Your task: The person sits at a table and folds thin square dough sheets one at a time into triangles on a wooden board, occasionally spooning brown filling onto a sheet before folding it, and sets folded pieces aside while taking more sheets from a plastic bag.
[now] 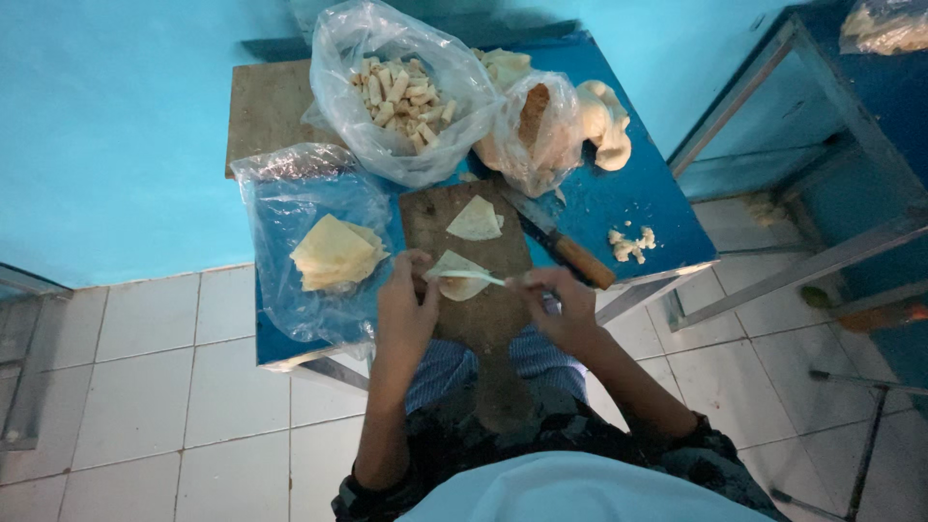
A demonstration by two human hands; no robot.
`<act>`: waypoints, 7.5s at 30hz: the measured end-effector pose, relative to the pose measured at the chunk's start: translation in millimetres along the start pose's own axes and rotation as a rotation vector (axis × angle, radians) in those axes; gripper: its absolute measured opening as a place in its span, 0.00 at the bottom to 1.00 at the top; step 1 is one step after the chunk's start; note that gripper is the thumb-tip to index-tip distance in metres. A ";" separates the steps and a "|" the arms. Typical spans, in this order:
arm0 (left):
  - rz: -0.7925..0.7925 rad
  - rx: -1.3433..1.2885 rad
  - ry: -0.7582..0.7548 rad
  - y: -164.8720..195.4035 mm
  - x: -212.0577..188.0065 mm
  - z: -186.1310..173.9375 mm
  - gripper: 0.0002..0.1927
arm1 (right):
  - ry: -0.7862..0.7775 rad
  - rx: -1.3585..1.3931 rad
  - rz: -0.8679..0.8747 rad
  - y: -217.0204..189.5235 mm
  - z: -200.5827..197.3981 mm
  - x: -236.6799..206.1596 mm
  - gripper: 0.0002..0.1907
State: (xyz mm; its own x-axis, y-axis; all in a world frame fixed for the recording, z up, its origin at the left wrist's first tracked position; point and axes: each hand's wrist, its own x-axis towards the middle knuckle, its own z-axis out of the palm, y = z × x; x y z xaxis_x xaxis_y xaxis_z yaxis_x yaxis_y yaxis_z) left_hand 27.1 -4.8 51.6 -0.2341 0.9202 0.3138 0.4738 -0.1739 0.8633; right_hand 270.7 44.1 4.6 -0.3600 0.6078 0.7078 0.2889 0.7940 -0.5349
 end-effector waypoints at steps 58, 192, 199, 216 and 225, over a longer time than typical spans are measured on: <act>0.248 0.116 -0.007 4.4 -6.1 11.8 0.12 | -0.025 -0.130 0.038 -54.5 53.7 36.9 0.19; 0.336 0.356 0.107 -21.6 51.9 28.6 0.17 | -0.051 -0.570 0.144 35.2 -21.5 206.8 0.37; 0.214 0.740 0.021 -36.4 82.5 70.2 0.23 | -0.014 -0.742 0.265 153.6 -12.0 167.6 0.11; 0.283 0.258 -0.025 -57.4 97.3 66.8 0.15 | 0.114 -0.368 0.100 145.1 -13.0 184.6 0.18; 0.120 0.306 -0.132 -45.7 72.3 31.7 0.19 | 0.122 -0.314 -0.015 141.7 -5.1 185.1 0.29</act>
State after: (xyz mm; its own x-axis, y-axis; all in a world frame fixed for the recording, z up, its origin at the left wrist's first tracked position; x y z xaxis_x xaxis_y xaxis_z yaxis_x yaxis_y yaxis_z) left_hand 15.5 80.8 22.3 -0.0588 0.9405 0.3346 0.7283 -0.1888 0.6587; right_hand 249.5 269.1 62.1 -0.2627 0.5749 0.7749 0.5501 0.7491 -0.3693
